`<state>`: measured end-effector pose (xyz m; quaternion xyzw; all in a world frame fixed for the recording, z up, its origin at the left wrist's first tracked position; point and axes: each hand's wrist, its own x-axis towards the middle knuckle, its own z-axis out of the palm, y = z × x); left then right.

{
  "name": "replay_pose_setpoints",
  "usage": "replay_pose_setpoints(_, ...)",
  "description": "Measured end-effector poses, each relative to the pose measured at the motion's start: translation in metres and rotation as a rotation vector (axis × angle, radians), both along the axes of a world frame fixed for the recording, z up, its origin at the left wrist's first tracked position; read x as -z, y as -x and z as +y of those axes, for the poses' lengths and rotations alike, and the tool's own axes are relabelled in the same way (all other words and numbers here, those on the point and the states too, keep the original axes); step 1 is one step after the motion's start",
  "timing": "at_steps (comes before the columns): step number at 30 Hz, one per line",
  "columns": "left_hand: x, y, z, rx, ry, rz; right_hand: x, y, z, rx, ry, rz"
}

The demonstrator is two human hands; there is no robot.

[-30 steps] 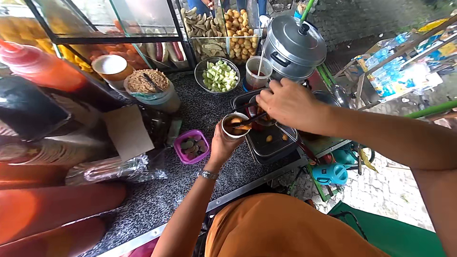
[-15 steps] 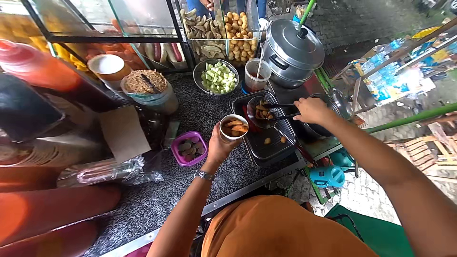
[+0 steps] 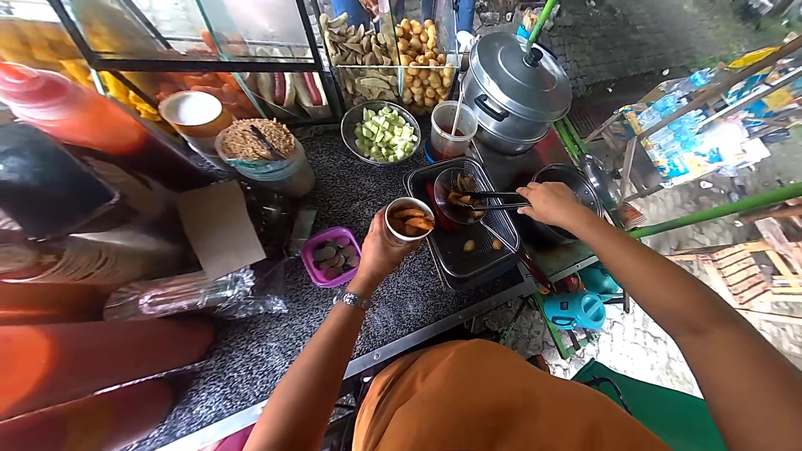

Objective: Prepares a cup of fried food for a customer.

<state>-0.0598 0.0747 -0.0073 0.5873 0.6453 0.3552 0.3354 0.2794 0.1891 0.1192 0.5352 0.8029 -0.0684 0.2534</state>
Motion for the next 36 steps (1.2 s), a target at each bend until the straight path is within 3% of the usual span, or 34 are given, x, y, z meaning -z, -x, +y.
replay_pose_setpoints(8,-0.002,0.003,0.0,0.018,-0.015,0.034,-0.05,0.001,0.002,-0.127,-0.107,0.017)
replay_pose_setpoints(14,-0.006,0.001,-0.001,0.06,-0.124,0.168,-0.111,0.052,-0.023,-0.355,-0.081,0.067)
replay_pose_setpoints(19,0.009,-0.016,-0.002,-0.087,-0.233,0.199,-0.13,0.114,-0.042,-0.457,-0.027,-0.049)
replay_pose_setpoints(24,0.031,-0.033,-0.009,-0.238,-0.205,0.029,-0.149,0.153,-0.046,-0.463,0.043,-0.211)
replay_pose_setpoints(31,0.053,-0.034,-0.016,-0.283,-0.187,-0.126,-0.153,0.128,-0.028,-0.436,0.019,-0.112)
replay_pose_setpoints(36,0.067,-0.027,-0.02,-0.273,-0.151,-0.122,-0.119,0.095,-0.043,-0.487,-0.088,0.062)
